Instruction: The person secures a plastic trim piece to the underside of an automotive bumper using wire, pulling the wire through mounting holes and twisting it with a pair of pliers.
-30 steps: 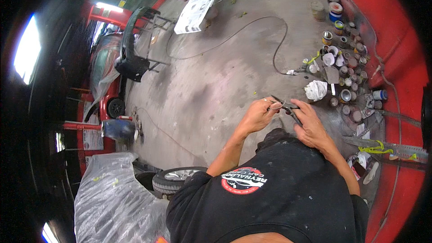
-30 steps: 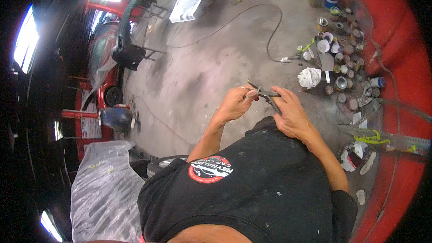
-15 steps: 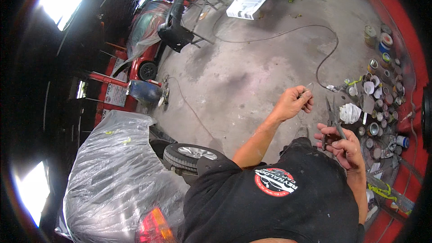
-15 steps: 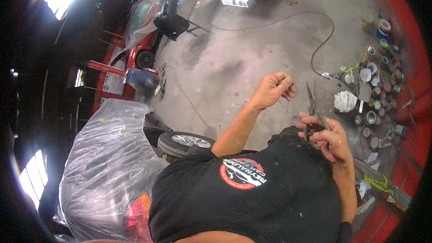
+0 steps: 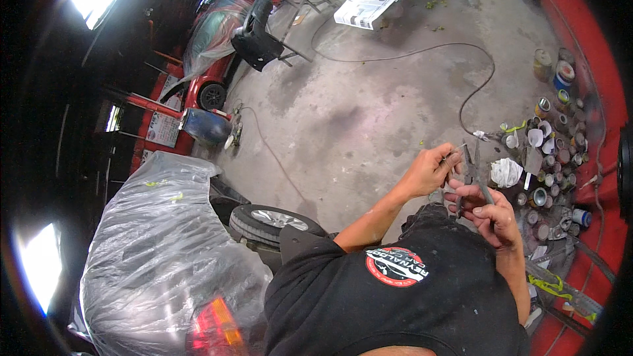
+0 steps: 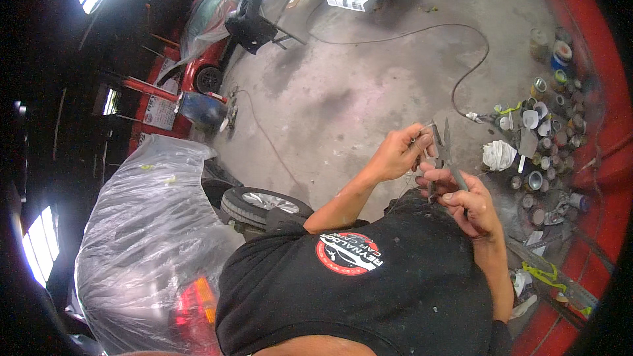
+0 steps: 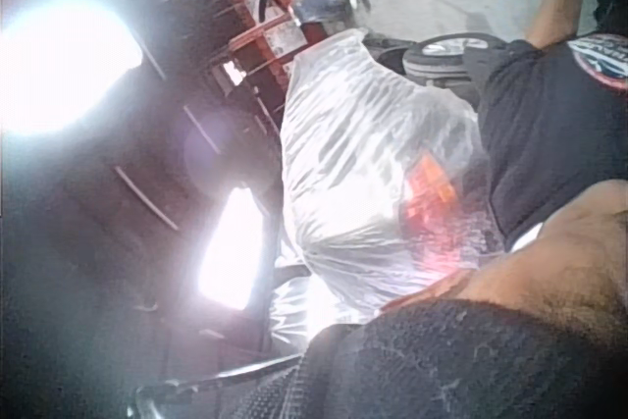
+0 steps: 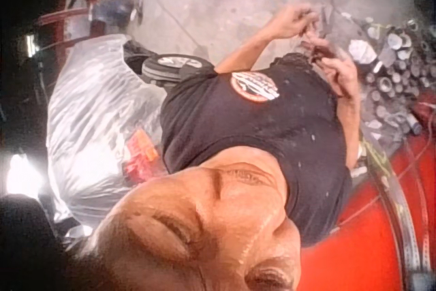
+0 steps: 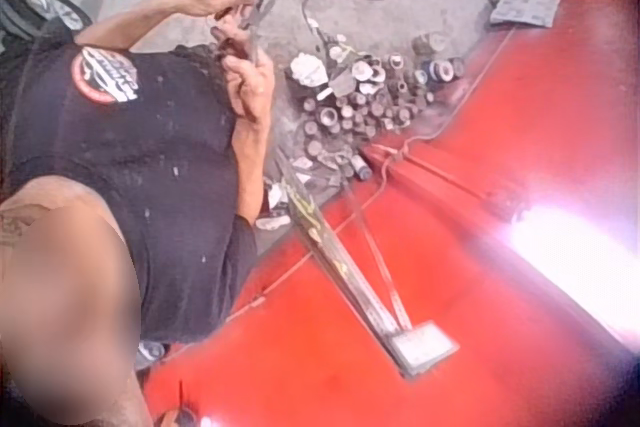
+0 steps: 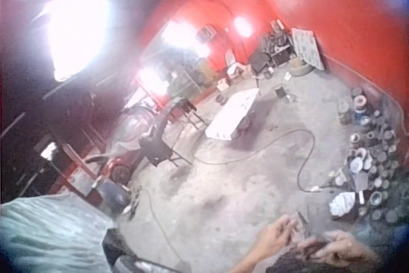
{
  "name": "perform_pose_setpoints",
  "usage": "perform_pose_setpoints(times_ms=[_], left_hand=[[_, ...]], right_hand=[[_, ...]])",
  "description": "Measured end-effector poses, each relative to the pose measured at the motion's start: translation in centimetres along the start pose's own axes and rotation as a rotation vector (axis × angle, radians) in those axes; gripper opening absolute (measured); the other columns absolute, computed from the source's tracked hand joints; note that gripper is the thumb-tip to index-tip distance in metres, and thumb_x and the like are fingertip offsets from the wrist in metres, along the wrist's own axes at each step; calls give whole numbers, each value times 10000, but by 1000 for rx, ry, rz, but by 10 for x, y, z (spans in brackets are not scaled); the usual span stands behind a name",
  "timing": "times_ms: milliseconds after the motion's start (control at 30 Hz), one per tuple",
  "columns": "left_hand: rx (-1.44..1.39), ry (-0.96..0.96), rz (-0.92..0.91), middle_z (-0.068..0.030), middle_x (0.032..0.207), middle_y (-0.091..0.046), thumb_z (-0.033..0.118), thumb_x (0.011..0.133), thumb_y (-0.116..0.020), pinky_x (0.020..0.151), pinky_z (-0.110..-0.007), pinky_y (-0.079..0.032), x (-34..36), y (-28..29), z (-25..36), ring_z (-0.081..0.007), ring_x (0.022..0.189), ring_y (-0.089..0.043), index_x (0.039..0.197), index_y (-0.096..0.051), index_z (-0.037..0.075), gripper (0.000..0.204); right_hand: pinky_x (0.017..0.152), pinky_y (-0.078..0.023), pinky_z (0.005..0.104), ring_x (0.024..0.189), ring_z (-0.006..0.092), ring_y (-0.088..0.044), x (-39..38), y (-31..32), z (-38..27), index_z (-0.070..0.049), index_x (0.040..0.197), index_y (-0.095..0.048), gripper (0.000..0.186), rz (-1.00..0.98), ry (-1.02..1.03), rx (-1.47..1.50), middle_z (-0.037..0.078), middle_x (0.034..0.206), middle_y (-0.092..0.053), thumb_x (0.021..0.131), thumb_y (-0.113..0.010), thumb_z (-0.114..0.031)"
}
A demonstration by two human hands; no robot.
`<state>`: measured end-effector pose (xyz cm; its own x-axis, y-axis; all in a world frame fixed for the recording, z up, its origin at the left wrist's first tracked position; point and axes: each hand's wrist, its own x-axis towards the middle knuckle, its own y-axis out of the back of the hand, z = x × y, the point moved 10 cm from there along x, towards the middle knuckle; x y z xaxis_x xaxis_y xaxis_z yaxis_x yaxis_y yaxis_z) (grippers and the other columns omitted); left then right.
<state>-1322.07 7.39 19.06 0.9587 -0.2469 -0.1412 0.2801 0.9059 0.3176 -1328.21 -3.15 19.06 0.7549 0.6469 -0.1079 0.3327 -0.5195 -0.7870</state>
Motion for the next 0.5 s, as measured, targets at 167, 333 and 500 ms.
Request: perform_pose_setpoints(times_ms=[167, 333, 500], left_hand=[[165, -76, -67, -11, 708, -594, 177, 928, -466, 520, -240, -440, -2, -10, 14, -65, 609, -540, 859, -531, 29, 176], [-17, -107, -130, -14, 805, -595, 159, 935, -439, 516, -232, -434, 6, -15, 11, -72, 592, -526, 945, -520, 51, 135], [-91, -53, -154, -7, 815, -570, 165, 949, -406, 554, -227, -441, 18, -14, 0, -67, 647, -518, 1011, -504, 69, 151]], right_hand=[[941, -402, 398, 1106, 297, -507, -1, -3, -3, 95, 1097, -530, 421, -65, 15, 1, 214, 1269, -452, 710, -516, -69], [904, -430, 418, 1049, 312, -543, -8, 10, 2, 89, 1053, -543, 409, -94, 5, -75, 227, 1261, -452, 881, -506, -281], [870, -449, 399, 996, 302, -567, -18, 8, 6, 88, 1053, -542, 428, -162, -5, 57, 225, 1251, -460, 902, -487, -310]])
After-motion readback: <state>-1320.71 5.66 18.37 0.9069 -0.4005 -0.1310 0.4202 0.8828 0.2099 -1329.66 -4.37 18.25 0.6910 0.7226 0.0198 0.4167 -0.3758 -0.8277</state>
